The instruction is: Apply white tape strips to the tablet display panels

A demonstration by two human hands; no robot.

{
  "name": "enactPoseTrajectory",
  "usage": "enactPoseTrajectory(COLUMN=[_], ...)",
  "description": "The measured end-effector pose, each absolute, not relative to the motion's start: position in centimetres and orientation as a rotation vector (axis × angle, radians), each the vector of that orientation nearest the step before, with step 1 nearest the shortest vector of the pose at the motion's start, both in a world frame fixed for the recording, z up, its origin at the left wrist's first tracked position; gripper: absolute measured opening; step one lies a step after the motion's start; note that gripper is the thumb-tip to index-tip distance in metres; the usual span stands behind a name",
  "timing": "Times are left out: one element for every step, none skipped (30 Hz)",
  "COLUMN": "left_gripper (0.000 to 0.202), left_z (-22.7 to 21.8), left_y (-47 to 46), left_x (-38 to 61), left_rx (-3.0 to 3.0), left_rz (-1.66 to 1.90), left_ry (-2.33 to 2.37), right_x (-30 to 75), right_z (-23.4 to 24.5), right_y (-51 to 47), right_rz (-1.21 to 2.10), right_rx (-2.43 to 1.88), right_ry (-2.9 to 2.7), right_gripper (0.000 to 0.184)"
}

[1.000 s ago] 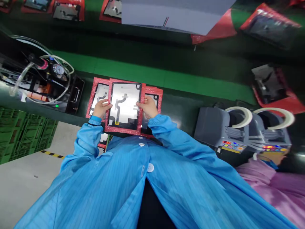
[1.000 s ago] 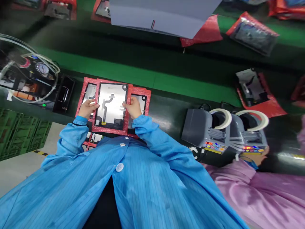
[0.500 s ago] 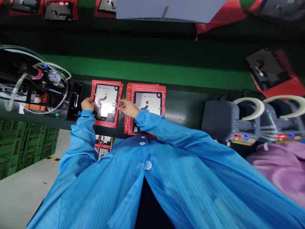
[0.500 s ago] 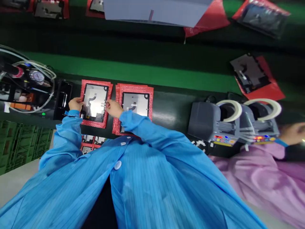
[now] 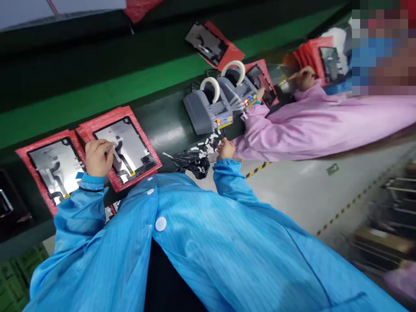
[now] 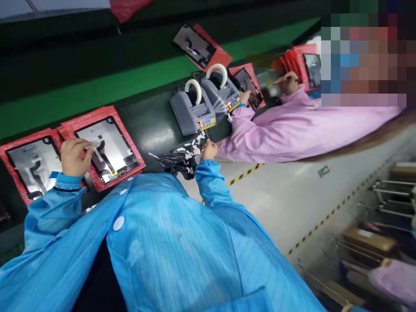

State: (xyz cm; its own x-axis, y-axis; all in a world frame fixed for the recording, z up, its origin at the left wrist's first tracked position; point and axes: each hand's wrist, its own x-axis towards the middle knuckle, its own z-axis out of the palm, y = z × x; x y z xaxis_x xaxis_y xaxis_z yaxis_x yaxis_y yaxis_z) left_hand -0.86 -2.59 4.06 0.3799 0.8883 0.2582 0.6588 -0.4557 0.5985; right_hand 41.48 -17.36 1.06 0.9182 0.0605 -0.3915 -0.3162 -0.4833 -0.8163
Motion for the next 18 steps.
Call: enactPoseTrajectory(left_gripper=[0.02, 0.018, 0.017, 0.016, 0.016, 0.016, 0.017, 0.017, 0.018, 0.019, 0.02, 0.021, 0.021, 0.022, 0.022, 0.023, 0.023, 0.023], left_z=[4.2, 4.3, 4.3, 4.4, 4.5, 4.5, 4.6, 4.7, 4.8, 4.9, 4.9, 5.0, 5.1, 5.2, 5.2, 5.3, 5.3, 5.3], left_y=[-2.6, -2.6, -2.6, -2.7, -2.7, -2.7, -2.7, -2.7, -2.7, -2.6, -2.6, -2.5, -2.5, -2.5, -2.5, -2.5, -2.5, -2.5], left_x=[-0.1, 0.6, 1.3, 1.9, 2.4, 2.9, 3.3, 3.7, 4.1, 4.4, 4.7, 4.9, 5.1, 5.3, 5.6, 5.8, 6.0, 6.1], left_rx=[2.254, 2.257, 2.257, 2.261, 2.267, 2.275, 2.283, 2.29, 2.295, 2.299, 2.303, 2.308, 2.313, 2.319, 2.324, 2.329, 2.332, 2.333], left_rz=[0.781, 0.772, 0.761, 0.75, 0.739, 0.729, 0.721, 0.713, 0.707, 0.702, 0.699, 0.697, 0.699, 0.704, 0.709, 0.713, 0.71, 0.699], left_ry=[1.303, 1.279, 1.265, 1.253, 1.241, 1.229, 1.219, 1.21, 1.199, 1.189, 1.177, 1.165, 1.153, 1.141, 1.131, 1.122, 1.112, 1.102], right_x=[41.7, 41.9, 42.0, 42.0, 42.1, 42.1, 42.1, 42.1, 42.1, 42.1, 42.0, 42.0, 41.9, 41.9, 41.9, 41.9, 42.0, 42.1], right_z=[0.9, 0.8, 0.7, 0.7, 0.7, 0.6, 0.6, 0.6, 0.6, 0.6, 0.5, 0.5, 0.5, 0.5, 0.5, 0.5, 0.6, 0.7], right_y=[-17.3, -17.0, -16.6, -16.1, -15.6, -15.1, -14.8, -14.5, -14.4, -14.4, -14.6, -14.8, -15.1, -15.5, -15.7, -16.0, -16.1, -16.1], right_rz=[0.517, 0.577, 0.636, 0.679, 0.691, 0.677, 0.653, 0.624, 0.592, 0.559, 0.526, 0.494, 0.464, 0.45, 0.457, 0.478, 0.506, 0.533], right_rx=[-1.99, -1.945, -1.9, -1.86, -1.832, -1.82, -1.814, -1.815, -1.824, -1.835, -1.844, -1.845, -1.835, -1.811, -1.773, -1.729, -1.686, -1.646], right_ry=[0.192, 0.176, 0.157, 0.138, 0.121, 0.11, 0.103, 0.095, 0.087, 0.084, 0.092, 0.11, 0.135, 0.163, 0.189, 0.204, 0.209, 0.205], right_gripper=[0.024, 0.027, 0.029, 0.029, 0.027, 0.024, 0.021, 0.019, 0.018, 0.017, 0.017, 0.017, 0.016, 0.014, 0.013, 0.011, 0.012, 0.014])
